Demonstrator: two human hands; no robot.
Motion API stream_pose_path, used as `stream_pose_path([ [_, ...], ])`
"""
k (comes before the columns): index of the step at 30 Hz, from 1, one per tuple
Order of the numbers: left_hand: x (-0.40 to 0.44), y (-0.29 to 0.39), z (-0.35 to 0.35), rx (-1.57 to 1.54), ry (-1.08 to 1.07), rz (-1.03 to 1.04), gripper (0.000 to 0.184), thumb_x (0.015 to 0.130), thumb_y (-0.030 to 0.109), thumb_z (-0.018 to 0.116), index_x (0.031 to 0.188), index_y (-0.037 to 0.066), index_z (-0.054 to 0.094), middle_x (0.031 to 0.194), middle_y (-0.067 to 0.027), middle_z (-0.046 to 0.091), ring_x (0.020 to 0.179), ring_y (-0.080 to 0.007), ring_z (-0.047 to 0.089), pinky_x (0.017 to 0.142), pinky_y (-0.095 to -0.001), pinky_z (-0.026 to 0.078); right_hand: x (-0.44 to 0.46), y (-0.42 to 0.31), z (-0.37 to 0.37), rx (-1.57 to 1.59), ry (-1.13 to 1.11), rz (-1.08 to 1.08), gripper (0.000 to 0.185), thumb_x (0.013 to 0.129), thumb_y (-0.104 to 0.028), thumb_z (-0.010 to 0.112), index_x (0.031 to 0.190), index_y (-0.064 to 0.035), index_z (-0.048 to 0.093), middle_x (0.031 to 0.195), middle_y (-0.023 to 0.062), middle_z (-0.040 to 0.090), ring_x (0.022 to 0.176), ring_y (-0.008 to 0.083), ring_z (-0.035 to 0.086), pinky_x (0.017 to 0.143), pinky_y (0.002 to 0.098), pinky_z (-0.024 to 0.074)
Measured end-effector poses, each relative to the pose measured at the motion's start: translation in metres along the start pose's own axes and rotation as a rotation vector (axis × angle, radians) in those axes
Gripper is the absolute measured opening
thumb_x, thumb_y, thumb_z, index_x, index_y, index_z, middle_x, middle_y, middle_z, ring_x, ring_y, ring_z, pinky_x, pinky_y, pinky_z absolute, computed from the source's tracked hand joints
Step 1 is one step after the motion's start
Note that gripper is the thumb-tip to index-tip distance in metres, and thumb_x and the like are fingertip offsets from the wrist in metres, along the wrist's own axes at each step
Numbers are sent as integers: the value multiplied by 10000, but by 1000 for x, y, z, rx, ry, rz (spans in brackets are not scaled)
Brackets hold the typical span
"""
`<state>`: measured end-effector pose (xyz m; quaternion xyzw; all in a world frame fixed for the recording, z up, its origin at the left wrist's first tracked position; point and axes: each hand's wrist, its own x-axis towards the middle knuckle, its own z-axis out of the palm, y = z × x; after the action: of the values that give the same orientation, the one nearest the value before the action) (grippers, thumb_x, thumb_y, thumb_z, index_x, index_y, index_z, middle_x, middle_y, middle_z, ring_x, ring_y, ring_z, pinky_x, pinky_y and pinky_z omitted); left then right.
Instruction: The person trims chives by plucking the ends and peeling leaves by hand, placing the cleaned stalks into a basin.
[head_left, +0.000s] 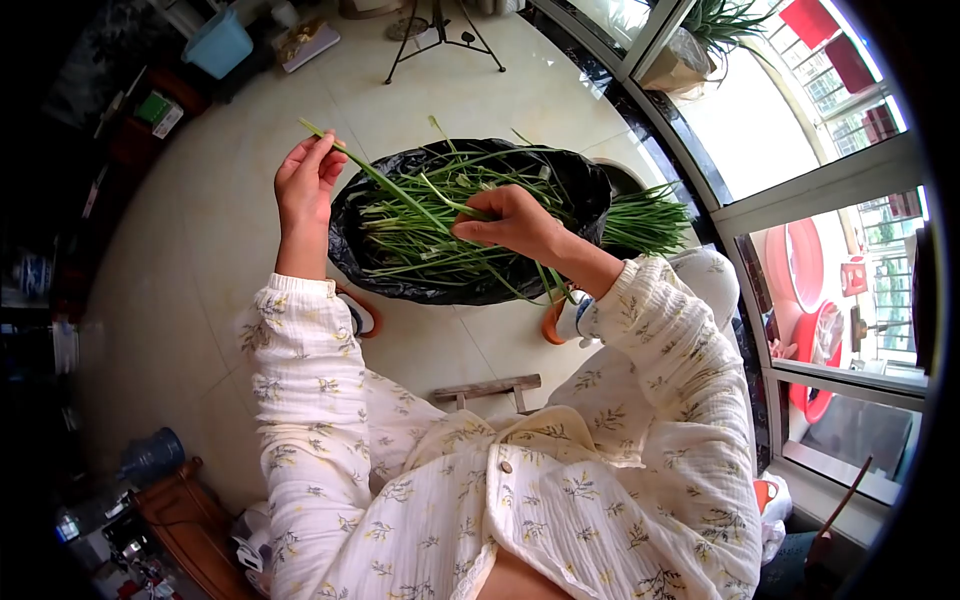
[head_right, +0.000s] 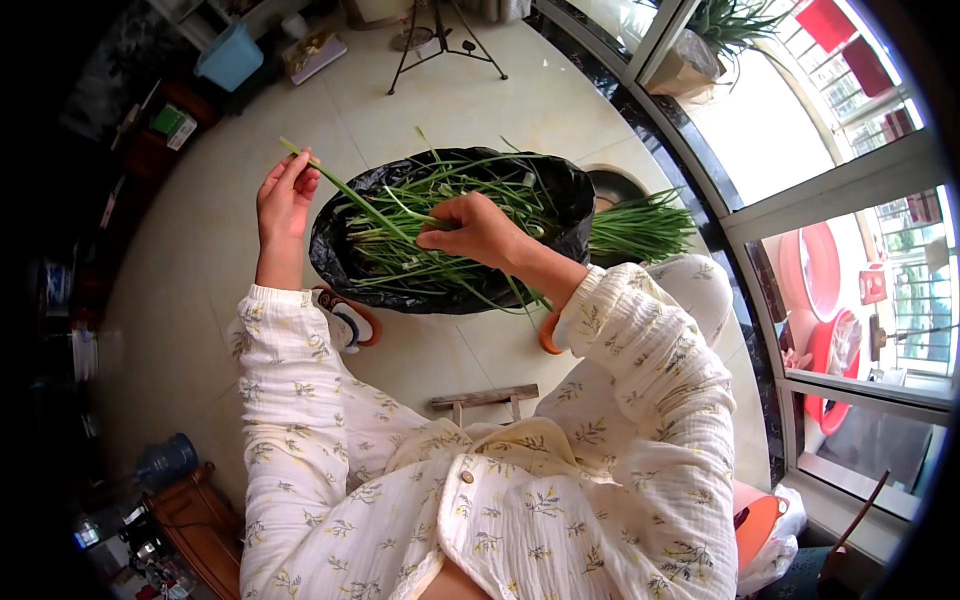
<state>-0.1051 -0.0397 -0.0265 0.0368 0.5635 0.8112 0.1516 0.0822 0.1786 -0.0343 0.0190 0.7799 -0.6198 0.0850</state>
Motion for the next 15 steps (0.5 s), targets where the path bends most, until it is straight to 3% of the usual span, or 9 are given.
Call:
stream_pose_path([
  [6, -3, 3, 3, -23, 16, 11, 82, 842, 66, 654, 918, 39, 642, 817, -62, 674, 652, -94, 619, 617, -186, 496, 4, 0, 7, 95, -84, -13, 220, 880, -196, 655, 826, 17, 652, 584, -49, 496, 538, 20, 403, 489, 197, 333],
  [9, -6, 3, 4, -30, 39, 18, 74, 844, 66, 652, 912, 40, 639, 811, -58, 671, 652, -96, 618, 627, -192, 495, 2, -5, 5, 46, -26, -35, 200, 894, -177, 633, 832, 13, 632, 597, -53, 496, 541, 21, 399, 506, 186, 345],
  [13, -8, 0, 1, -62, 103, 75, 68, 845, 72, 654, 904, 43, 635, 796, -47, 664, 654, -98, 616, 637, -199, 494, 6, -1, -4, 301, 173, -120, 155, 905, -151, 604, 878, 1, 611, 707, -34, 543, 586, 17, 425, 488, 178, 309],
  [15, -6, 1, -4, -96, 177, 117, 67, 847, 78, 655, 901, 46, 633, 790, -41, 660, 663, -98, 616, 641, -200, 492, -1, -13, -17, 376, 289, -75, 152, 887, -133, 610, 863, 17, 619, 697, -30, 554, 581, 27, 447, 505, 184, 347],
])
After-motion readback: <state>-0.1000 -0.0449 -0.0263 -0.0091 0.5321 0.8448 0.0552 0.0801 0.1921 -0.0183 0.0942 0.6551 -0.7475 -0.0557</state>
